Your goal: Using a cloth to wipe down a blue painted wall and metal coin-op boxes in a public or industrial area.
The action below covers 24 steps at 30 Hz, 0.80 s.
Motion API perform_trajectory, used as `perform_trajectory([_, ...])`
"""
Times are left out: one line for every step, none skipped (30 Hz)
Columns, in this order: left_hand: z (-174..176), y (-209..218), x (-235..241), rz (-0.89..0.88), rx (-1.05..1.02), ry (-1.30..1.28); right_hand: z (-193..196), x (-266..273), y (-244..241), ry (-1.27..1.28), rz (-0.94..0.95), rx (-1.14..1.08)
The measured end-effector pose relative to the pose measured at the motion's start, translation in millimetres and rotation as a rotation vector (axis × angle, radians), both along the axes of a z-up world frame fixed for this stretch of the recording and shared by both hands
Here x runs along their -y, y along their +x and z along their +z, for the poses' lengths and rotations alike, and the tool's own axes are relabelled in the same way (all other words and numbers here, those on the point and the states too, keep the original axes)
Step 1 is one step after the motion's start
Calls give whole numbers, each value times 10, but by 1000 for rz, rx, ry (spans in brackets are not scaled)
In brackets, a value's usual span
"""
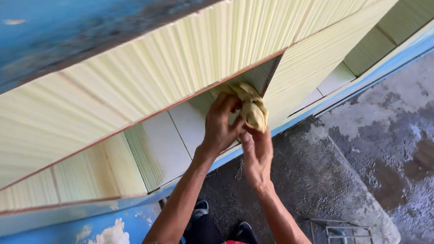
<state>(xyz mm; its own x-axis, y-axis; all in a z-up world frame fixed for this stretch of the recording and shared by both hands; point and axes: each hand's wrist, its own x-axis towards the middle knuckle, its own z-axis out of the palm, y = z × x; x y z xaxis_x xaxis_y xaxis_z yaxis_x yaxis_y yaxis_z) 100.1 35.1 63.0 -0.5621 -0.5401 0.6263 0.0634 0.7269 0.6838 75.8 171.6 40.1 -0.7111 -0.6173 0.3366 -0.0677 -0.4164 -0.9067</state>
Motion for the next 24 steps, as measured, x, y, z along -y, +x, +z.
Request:
perform_trajectory([212, 137, -132, 6, -1, -88, 73, -53, -20, -9, -6, 71])
perform_trajectory([427, 266, -275, 10, 2, -177, 149, -113, -44, -18, -12, 144])
perform_trajectory([424, 337, -311, 26, -1, -176, 236, -129, -76, -15, 3, 140])
perform_trajectory([389, 423, -353, 7, -51, -143, 297, -150, -91, 1, 17, 152])
perform_trajectory([342, 512, -393, -11, -102, -111, 347, -164, -101, 18, 31, 164])
perform_trajectory([258, 593, -447, 4, -106, -110, 245, -173, -140, 21, 46, 160])
perform_trajectory([171, 670, -499, -82, -131, 98, 141, -176, -183, 33, 38, 131])
perform_trajectory([88, 741, -535, -170, -156, 302, 37, -161, -229, 42, 30, 102])
perform_trajectory([105, 781, -599, -157, -161, 300, 63, -145, -211, 42, 44, 99])
perform_trajectory([119, 810, -641, -223, -209, 509, 82, -112, -199, 42, 29, 112])
perform_trajectory([127, 829, -676, -290, -257, 718, 97, -71, -195, 42, 14, 125])
perform_trajectory([55, 815, -639, -285, -261, 714, 148, -8, -171, 40, 21, 123])
perform_trajectory([-22, 793, -593, -298, -292, 844, 193, 65, -153, 43, 10, 104])
perform_trajectory([-122, 799, -584, -311, -315, 988, 215, 92, -105, 56, -6, 93])
perform_trajectory([-238, 814, -596, -307, -311, 997, 220, 85, -38, 65, -7, 99])
perform_trajectory([-308, 743, -526, -262, -370, 1055, 278, 156, -52, 30, -8, 12])
perform_trajectory([-377, 666, -448, -217, -429, 1114, 336, 233, -71, -4, -8, -75])
perform_trajectory([-367, 627, -423, -211, -423, 1124, 381, 208, -33, 6, -8, -67])
perform_trajectory([-370, 587, -395, -157, -550, 1115, 416, 189, 5, -16, 1, -95])
perform_trajectory([-387, 526, -371, -108, -677, 1104, 443, 162, 27, -37, 5, -127])
perform_trajectory([-378, 448, -424, -107, -671, 1116, 333, 100, 46, -27, 0, -123])
perform_trajectory([-310, 281, -404, -117, -676, 1047, 276, 104, -17, -36, -45, -140])
perform_trajectory([-240, 115, -386, -125, -680, 977, 219, 110, -82, -45, -89, -156])
perform_trajectory([-215, -58, -412, -126, -681, 981, 258, 102, -74, -41, -89, -157])
